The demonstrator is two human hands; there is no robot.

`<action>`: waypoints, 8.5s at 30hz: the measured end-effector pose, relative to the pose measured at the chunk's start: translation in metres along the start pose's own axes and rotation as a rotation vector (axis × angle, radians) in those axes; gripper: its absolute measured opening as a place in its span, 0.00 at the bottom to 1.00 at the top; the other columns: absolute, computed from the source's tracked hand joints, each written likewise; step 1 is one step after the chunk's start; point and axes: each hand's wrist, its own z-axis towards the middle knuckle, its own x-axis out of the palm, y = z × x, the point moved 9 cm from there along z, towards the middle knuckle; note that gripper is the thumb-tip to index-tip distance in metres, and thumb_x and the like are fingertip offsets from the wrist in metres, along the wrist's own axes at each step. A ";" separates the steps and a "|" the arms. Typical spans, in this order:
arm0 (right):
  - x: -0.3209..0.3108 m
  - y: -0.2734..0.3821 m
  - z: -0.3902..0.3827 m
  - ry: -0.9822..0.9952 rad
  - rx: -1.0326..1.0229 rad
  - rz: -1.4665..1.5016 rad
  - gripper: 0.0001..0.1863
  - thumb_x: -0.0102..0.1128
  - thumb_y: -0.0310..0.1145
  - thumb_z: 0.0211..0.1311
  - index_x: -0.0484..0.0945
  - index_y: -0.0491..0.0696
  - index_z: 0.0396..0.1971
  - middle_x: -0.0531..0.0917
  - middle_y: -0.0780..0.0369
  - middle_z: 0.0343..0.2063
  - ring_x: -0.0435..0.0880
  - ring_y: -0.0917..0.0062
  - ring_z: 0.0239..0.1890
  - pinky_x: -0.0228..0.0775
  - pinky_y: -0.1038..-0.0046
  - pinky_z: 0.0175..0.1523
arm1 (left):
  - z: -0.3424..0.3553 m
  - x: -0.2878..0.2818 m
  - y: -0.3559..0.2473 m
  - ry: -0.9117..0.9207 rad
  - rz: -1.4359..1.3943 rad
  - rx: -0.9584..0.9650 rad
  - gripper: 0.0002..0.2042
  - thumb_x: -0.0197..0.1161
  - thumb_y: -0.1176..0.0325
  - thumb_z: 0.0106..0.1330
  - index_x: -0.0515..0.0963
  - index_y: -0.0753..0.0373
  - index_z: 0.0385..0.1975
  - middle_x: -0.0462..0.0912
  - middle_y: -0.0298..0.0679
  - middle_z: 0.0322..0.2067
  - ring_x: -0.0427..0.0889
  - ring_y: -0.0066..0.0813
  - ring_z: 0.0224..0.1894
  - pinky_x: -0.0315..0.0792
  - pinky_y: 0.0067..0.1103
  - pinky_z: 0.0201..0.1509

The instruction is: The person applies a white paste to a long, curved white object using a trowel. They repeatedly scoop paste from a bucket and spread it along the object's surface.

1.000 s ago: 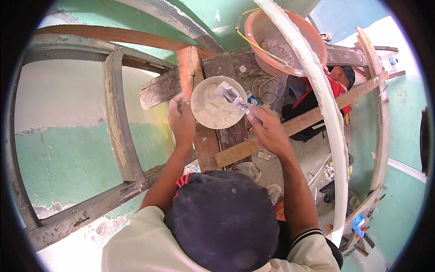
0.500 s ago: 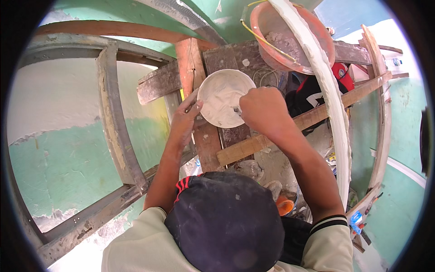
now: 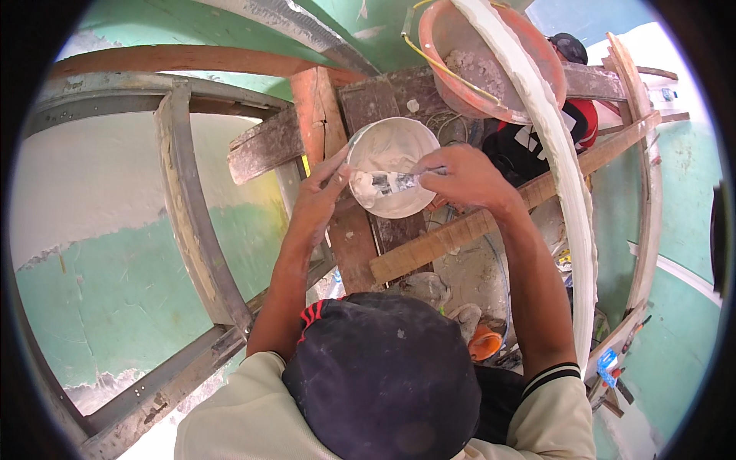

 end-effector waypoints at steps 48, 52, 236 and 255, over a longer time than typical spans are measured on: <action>0.029 -0.228 -0.197 -1.370 -0.014 0.558 0.12 0.62 0.34 0.75 0.81 0.43 0.51 0.85 0.59 0.41 0.82 0.73 0.44 0.73 0.71 0.52 | 0.045 0.336 -0.015 0.802 -0.805 -0.401 0.55 0.46 0.20 0.64 0.62 0.72 0.72 0.71 0.51 0.69 0.69 0.44 0.72 0.61 0.47 0.77; 0.040 -0.231 -0.210 -1.331 -0.050 0.735 0.12 0.61 0.35 0.77 0.81 0.43 0.50 0.85 0.62 0.39 0.81 0.78 0.42 0.72 0.73 0.51 | 0.040 0.332 -0.010 0.719 -0.776 -0.386 0.55 0.47 0.20 0.65 0.60 0.71 0.73 0.70 0.51 0.70 0.68 0.44 0.73 0.61 0.46 0.77; 0.024 -0.348 -0.394 -0.965 -0.743 1.220 0.22 0.68 0.42 0.69 0.82 0.44 0.55 0.87 0.59 0.50 0.85 0.75 0.54 0.76 0.70 0.62 | -0.120 0.392 0.145 0.955 0.221 -0.577 0.26 0.53 0.61 0.77 0.66 0.64 0.71 0.75 0.43 0.63 0.76 0.38 0.65 0.84 0.45 0.57; 0.049 -0.393 -0.502 -1.189 -0.634 0.965 0.23 0.69 0.51 0.67 0.84 0.44 0.45 0.82 0.60 0.43 0.79 0.79 0.44 0.71 0.76 0.48 | -0.139 0.450 0.157 1.012 0.172 -0.576 0.25 0.52 0.60 0.78 0.66 0.69 0.68 0.75 0.50 0.63 0.78 0.43 0.65 0.81 0.49 0.62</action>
